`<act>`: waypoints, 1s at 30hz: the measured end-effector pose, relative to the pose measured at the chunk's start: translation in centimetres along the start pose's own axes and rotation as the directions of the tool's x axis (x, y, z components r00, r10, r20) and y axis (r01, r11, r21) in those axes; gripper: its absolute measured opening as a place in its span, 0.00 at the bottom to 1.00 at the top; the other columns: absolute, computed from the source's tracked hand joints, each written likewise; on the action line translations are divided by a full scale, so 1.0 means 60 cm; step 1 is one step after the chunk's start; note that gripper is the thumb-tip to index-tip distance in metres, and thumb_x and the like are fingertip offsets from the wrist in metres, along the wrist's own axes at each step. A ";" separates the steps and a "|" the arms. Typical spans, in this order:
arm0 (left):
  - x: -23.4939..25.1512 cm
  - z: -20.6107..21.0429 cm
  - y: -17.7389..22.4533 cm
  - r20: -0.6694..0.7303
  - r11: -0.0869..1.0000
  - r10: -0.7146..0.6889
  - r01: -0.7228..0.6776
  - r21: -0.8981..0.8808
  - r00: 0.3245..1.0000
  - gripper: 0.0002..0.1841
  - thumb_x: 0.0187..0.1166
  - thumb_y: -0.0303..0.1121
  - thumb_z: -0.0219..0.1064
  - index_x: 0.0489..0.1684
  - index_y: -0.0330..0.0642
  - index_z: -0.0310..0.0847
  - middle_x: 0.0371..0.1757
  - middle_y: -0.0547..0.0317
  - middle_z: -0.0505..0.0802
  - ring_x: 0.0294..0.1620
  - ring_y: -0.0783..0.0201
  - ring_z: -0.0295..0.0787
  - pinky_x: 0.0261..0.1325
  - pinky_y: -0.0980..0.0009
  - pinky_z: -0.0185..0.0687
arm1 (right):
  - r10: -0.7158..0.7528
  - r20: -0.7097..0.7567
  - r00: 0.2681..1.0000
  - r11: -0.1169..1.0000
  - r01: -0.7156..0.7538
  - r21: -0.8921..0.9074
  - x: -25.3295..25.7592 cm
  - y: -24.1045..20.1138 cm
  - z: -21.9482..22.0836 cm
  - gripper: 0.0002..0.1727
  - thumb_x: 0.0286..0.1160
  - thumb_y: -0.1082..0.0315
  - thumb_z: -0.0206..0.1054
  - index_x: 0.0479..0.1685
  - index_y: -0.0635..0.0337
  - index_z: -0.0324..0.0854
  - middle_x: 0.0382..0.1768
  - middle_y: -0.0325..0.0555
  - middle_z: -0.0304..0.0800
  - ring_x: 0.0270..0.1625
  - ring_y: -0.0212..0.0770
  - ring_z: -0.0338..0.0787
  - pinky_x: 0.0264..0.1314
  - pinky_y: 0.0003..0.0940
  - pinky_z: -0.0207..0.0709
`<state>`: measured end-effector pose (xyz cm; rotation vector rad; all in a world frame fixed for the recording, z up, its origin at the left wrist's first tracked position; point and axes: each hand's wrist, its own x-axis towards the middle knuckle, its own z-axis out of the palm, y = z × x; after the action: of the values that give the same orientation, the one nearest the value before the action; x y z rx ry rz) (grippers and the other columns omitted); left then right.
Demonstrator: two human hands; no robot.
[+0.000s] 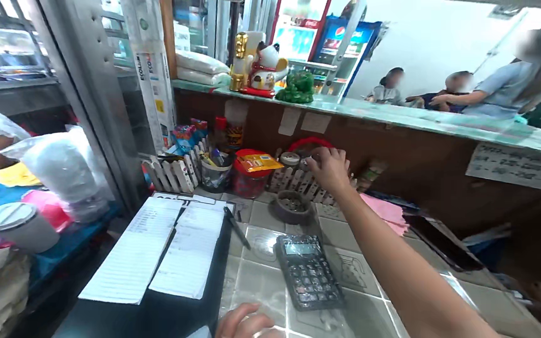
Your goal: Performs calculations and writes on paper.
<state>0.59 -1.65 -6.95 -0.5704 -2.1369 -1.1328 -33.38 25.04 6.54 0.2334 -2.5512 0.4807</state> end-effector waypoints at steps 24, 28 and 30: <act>0.069 -0.374 -0.244 -0.073 0.617 -0.719 0.683 0.390 0.691 0.06 0.79 0.33 0.73 0.47 0.45 0.92 0.45 0.53 0.97 0.49 0.52 0.94 0.60 0.41 0.84 | -0.237 0.448 0.862 0.955 0.292 -0.056 -0.275 -0.301 0.026 0.20 0.86 0.52 0.62 0.50 0.62 0.87 0.39 0.59 0.92 0.45 0.62 0.93 0.44 0.63 0.83; 0.063 -0.384 -0.247 -0.091 0.620 -0.727 0.707 0.339 0.681 0.09 0.83 0.35 0.70 0.54 0.46 0.90 0.48 0.55 0.96 0.49 0.56 0.95 0.59 0.47 0.87 | -0.037 0.577 0.816 0.984 0.130 -0.122 -0.242 -0.325 0.076 0.22 0.88 0.55 0.60 0.63 0.65 0.82 0.53 0.65 0.90 0.59 0.66 0.90 0.56 0.67 0.80; 0.073 -0.383 -0.252 -0.050 0.640 -0.724 0.696 0.325 0.688 0.16 0.86 0.38 0.66 0.66 0.44 0.85 0.56 0.52 0.94 0.57 0.54 0.93 0.65 0.45 0.84 | -0.031 0.547 0.837 0.992 0.091 -0.083 -0.237 -0.329 0.080 0.16 0.84 0.60 0.63 0.54 0.65 0.85 0.48 0.66 0.91 0.55 0.67 0.91 0.52 0.68 0.81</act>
<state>-4.25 -28.77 -2.70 0.4567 -2.6398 -1.0979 -18.49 5.98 0.92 0.4702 -3.1042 0.2757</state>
